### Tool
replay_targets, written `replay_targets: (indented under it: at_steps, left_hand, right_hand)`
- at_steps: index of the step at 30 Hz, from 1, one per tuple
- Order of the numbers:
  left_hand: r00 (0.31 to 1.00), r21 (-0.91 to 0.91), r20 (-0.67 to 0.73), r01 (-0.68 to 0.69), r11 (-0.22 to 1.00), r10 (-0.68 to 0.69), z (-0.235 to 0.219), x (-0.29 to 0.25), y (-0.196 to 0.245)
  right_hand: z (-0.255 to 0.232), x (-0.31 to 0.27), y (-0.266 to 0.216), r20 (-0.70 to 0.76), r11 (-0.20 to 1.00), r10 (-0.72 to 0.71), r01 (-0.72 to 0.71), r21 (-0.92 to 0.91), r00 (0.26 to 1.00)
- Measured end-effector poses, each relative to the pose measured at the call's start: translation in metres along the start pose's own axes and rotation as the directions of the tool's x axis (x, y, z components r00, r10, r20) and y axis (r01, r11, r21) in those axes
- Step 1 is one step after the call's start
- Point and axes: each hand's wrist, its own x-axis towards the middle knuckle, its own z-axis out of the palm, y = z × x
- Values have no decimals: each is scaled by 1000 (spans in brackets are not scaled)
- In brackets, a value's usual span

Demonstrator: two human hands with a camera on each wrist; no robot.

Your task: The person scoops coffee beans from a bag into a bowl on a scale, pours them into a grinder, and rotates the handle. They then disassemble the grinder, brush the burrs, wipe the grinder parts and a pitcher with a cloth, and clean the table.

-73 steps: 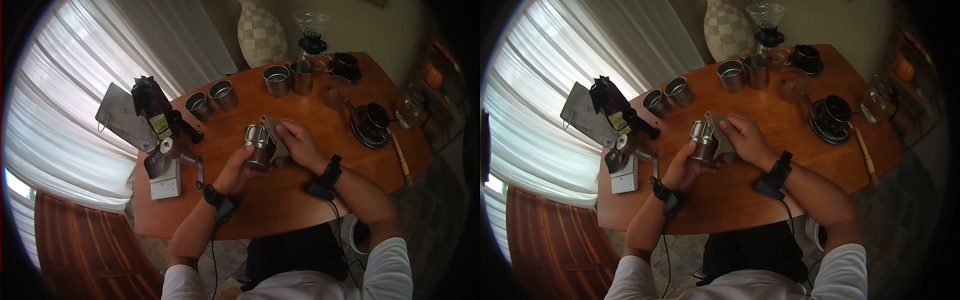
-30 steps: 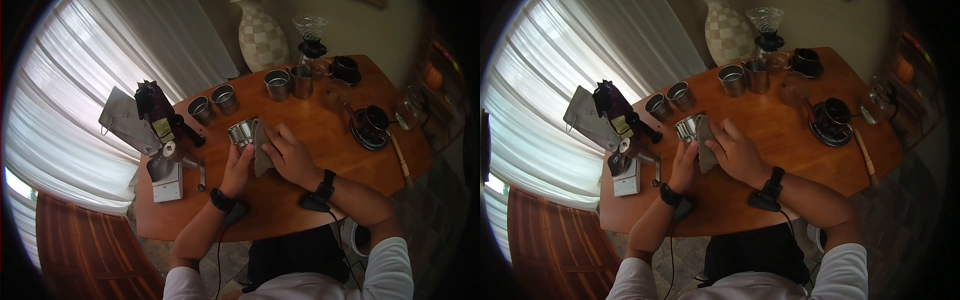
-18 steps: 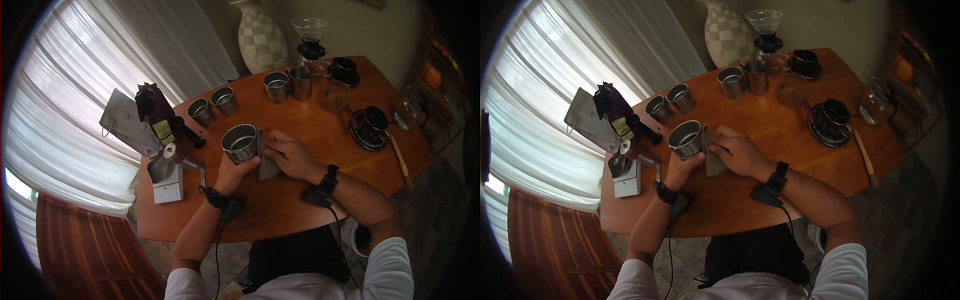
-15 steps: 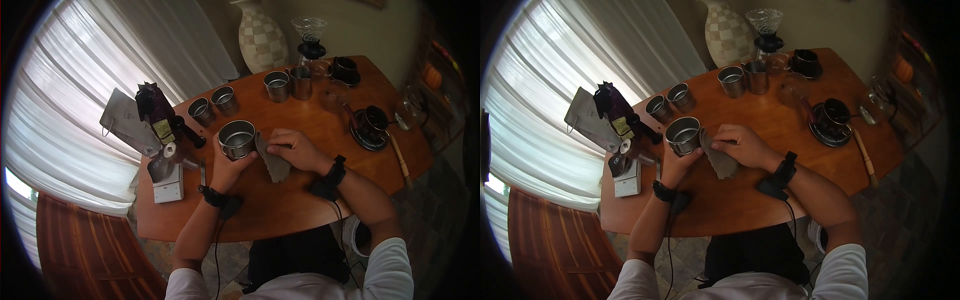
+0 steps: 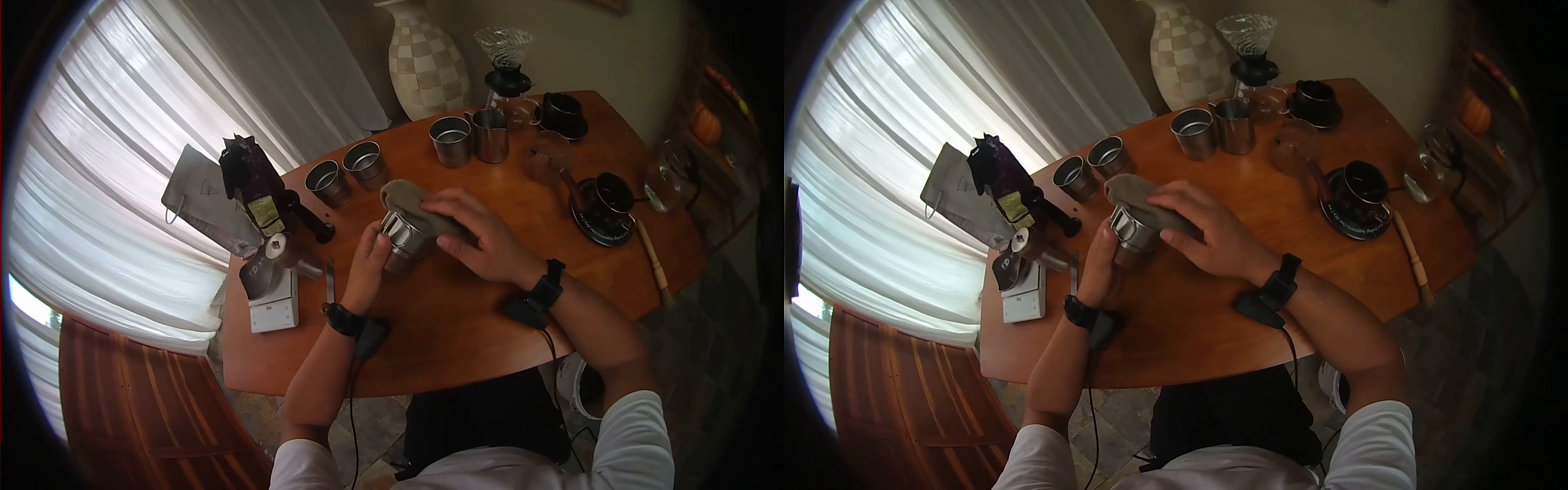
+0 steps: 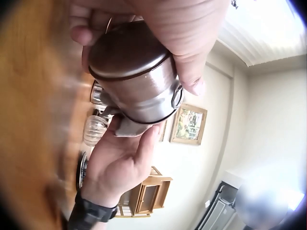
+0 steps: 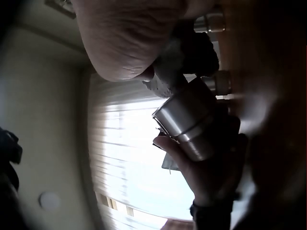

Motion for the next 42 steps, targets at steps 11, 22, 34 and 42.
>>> replay_targets:
  at_steps: [11, 22, 34, 42]
  left_hand:
    - [992, 354, -34, -104, 930, 123, 22, -10, 25]
    - [959, 433, 13, -261, 863, 283, 24, -8, 28]
    - [938, -53, -167, 299, 953, -303, 9, 0, 27]
    - [923, -243, -141, 318, 917, -357, 11, -1, 33]
  right_hand:
    - [25, -23, 29, 492, 992, -12, 72, -105, 870]
    - [17, -14, 6, 603, 912, 234, -387, 135, 762]
    - [25, -12, 8, 512, 943, -26, 190, -271, 859]
    - [-9, 4, 13, 104, 674, 360, -336, 659, 927]
